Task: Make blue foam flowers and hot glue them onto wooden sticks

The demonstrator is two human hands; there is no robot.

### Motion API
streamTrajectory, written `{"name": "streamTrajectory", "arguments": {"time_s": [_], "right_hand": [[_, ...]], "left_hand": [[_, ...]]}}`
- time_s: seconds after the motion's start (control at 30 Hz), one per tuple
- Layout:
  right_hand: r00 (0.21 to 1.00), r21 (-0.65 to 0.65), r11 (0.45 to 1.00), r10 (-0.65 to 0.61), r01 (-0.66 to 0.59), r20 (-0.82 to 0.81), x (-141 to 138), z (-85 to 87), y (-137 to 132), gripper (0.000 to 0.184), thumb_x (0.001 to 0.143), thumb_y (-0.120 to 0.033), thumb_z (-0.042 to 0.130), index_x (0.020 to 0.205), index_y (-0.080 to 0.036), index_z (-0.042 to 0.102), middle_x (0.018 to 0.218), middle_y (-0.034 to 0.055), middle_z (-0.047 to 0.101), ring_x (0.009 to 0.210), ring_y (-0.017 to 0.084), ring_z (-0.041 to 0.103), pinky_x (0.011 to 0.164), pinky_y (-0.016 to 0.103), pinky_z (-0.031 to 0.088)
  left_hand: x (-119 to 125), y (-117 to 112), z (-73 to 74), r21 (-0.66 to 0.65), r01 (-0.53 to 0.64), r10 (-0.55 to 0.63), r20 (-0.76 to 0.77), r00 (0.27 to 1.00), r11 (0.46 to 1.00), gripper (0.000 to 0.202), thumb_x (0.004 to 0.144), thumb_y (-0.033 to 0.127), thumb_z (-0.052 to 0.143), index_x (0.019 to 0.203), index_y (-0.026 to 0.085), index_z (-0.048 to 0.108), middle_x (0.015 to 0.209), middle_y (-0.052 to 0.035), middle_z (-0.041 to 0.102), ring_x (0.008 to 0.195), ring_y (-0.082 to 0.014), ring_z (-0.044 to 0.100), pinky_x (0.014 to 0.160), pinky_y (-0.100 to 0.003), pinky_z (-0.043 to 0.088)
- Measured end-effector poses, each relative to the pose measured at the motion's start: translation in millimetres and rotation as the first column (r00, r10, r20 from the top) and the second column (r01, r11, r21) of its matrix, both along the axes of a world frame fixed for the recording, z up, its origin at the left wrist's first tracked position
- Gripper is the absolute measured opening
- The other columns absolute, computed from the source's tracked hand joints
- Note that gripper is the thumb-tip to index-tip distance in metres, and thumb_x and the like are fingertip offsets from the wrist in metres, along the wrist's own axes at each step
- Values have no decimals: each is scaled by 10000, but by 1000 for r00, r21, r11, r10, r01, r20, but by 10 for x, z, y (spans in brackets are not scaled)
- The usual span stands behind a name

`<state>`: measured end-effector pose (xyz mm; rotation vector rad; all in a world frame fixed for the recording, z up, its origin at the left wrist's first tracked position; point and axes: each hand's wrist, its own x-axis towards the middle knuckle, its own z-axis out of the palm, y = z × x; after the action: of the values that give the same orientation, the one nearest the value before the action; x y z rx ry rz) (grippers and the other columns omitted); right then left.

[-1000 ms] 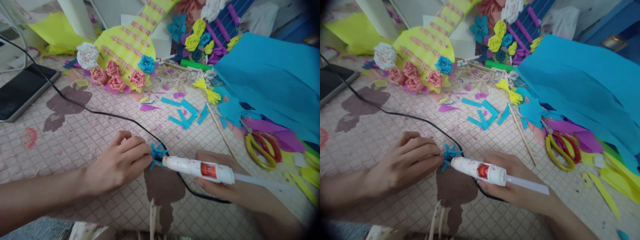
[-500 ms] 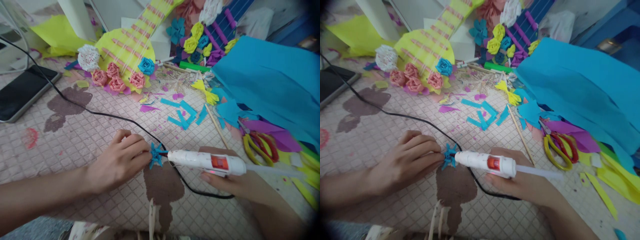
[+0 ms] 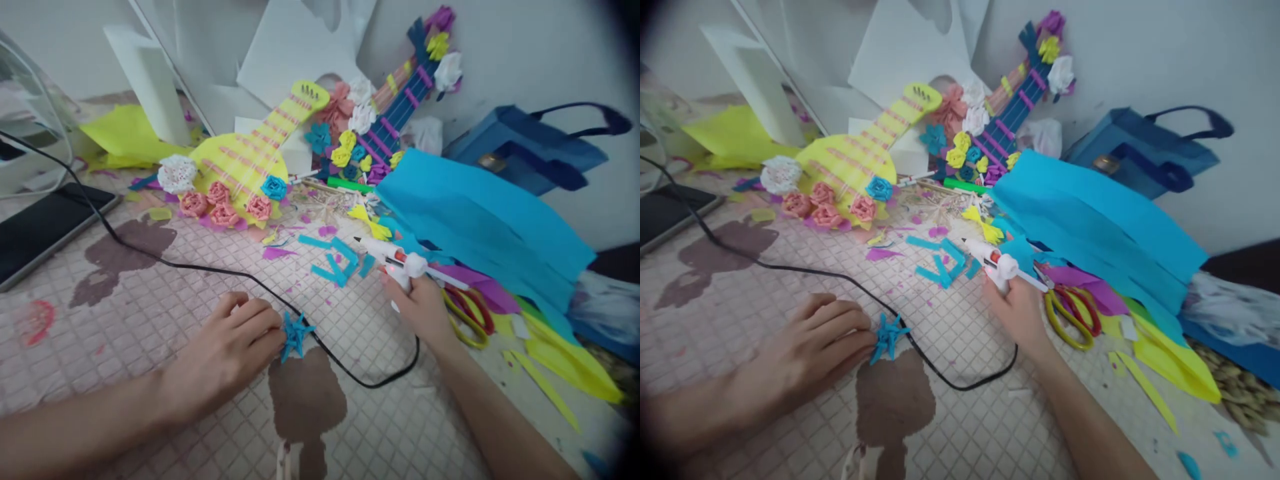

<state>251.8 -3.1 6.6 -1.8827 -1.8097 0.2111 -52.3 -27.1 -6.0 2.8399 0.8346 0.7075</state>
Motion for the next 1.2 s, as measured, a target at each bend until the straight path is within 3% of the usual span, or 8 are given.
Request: {"name": "streamTrajectory", "arguments": {"time_s": [0.27, 0.47, 0.67, 0.77, 0.9, 1.0, 1.1, 1.2], "right_hand": [[998, 35, 998, 55, -55, 11, 94, -146, 233, 449, 845, -481, 500, 1113, -131, 585, 1058, 167, 658, 1046, 323, 596, 874, 461, 464], [989, 20, 995, 96, -94, -111, 217, -151, 100, 477, 863, -512, 482, 1220, -196, 515, 1131, 135, 630, 976, 277, 616, 759, 415, 517], [986, 109, 994, 12, -30, 167, 283, 8, -2, 309, 885, -472, 469, 876, -186, 585, 847, 91, 655, 696, 208, 581, 571, 314, 417], [937, 318, 948, -124, 14, 326, 185, 136, -127, 397, 914, -420, 438, 583, -202, 448, 498, 0, 463, 480, 137, 410, 481, 275, 263], [927, 431, 826, 275, -363, 255, -201, 172, -325, 176, 879, -231, 532, 706, -197, 532, 643, 6, 568, 609, 137, 527, 605, 283, 412], [726, 261, 678, 652, -687, 218, -519, 85, -426, 139, 896, -162, 508, 991, -184, 607, 888, 67, 630, 795, 149, 587, 670, 263, 474], [616, 206, 580, 741, -788, 266, -690, -10, -462, 222, 902, -109, 481, 1075, -148, 615, 865, 79, 624, 754, 143, 563, 635, 253, 469], [596, 165, 575, 739, -801, 314, -723, -61, -460, 250, 917, -119, 462, 1117, -132, 612, 829, 73, 619, 724, 141, 534, 618, 260, 454]], "left_hand": [[10, 21, 1, 48, 3, -2, -16, 1000, 999, 156, 944, 156, 459, 879, 159, 601, 872, -36, 609, 844, -181, 505, 786, -371, 321], [12, 29, -26, 64, -7, 9, -30, 1000, 998, 158, 942, 168, 458, 870, 164, 599, 869, -31, 606, 836, -180, 507, 783, -372, 329], [18, 25, -13, 76, -10, 12, -22, 1000, 997, 128, 931, 176, 490, 861, 162, 596, 862, -29, 604, 830, -182, 510, 774, -369, 337], [21, 23, -10, 76, -10, 12, -22, 1000, 997, 112, 927, 186, 503, 862, 165, 593, 862, -26, 604, 834, -185, 511, 769, -370, 338], [20, 24, -11, 73, -10, 11, -18, 1000, 997, 103, 922, 184, 511, 860, 165, 591, 849, -25, 600, 826, -186, 515, 766, -371, 341], [17, 29, -13, 83, -13, 14, -10, 1000, 996, 98, 922, 189, 513, 866, 165, 590, 846, -28, 599, 819, -186, 517, 759, -368, 344], [14, 27, -15, 97, -13, 14, -13, 1000, 995, 94, 921, 184, 510, 874, 166, 589, 848, -29, 600, 819, -188, 515, 759, -367, 343], [12, 19, -15, 103, -12, 14, -24, 1000, 995, 95, 920, 187, 512, 868, 167, 588, 842, -26, 601, 816, -189, 515, 755, -367, 340]]}}
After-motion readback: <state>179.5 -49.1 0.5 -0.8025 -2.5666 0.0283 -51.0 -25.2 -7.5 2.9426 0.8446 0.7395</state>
